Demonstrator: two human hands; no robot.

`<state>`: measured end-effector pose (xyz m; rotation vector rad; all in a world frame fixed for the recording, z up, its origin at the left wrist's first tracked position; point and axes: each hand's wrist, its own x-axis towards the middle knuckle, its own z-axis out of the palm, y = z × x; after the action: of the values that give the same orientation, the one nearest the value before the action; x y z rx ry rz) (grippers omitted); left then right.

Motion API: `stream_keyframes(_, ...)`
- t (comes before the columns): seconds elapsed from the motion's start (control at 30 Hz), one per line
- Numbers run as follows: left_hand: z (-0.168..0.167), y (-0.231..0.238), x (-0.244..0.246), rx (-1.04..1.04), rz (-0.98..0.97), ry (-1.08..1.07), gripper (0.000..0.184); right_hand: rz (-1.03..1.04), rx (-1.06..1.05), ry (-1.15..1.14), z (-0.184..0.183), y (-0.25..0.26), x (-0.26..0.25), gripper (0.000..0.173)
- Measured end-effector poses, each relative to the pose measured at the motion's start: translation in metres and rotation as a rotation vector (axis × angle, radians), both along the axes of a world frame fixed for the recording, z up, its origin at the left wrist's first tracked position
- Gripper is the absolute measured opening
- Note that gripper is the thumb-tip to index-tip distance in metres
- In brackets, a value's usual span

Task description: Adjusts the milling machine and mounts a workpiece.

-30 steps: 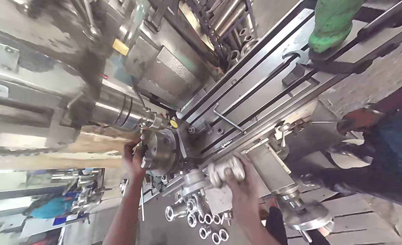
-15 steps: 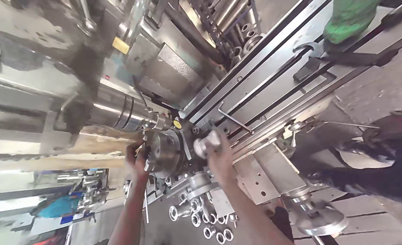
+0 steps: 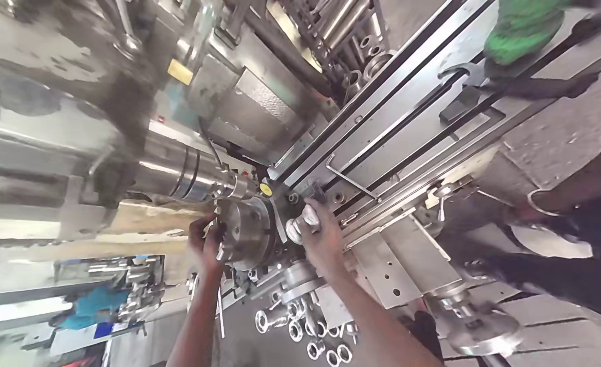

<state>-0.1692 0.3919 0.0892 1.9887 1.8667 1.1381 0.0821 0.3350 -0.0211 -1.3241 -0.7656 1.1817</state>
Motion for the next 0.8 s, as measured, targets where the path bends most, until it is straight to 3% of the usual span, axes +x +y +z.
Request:
stream_keyframes(0.1, 0.0, -0.001, 0.002, 0.005, -0.005, 0.007, 0.033, 0.062, -0.006, 0.082, -0.004, 0.001, 0.015, 0.05)
stream_keyframes(0.3, 0.001, -0.003, 0.004, 0.009, 0.0, -0.007, 0.032, -0.353, 0.117, 0.196, -0.005, 0.004, 0.047, 0.049)
stream_keyframes(0.4, 0.001, -0.003, 0.004, 0.005, -0.004, -0.055, 0.031, -0.425, 0.129, 0.147, 0.0, -0.001, 0.033, 0.048)
stream_keyframes(0.43, 0.001, -0.003, 0.003, 0.001, -0.005, -0.063, 0.031, -0.389, 0.107, 0.087, 0.001, -0.003, 0.018, 0.047)
stream_keyframes(0.5, 0.0, -0.005, 0.002, -0.006, -0.002, -0.052, 0.032, -0.123, 0.001, -0.05, 0.004, -0.009, -0.001, 0.046)
stream_keyframes(0.6, 0.0, -0.005, 0.004, 0.005, -0.004, -0.012, 0.032, 0.074, -0.039, 0.017, 0.0, -0.004, 0.015, 0.049)
stream_keyframes(0.8, 0.001, -0.004, 0.002, 0.012, -0.014, 0.005, 0.032, -0.385, 0.136, 0.061, -0.005, -0.001, 0.041, 0.048)
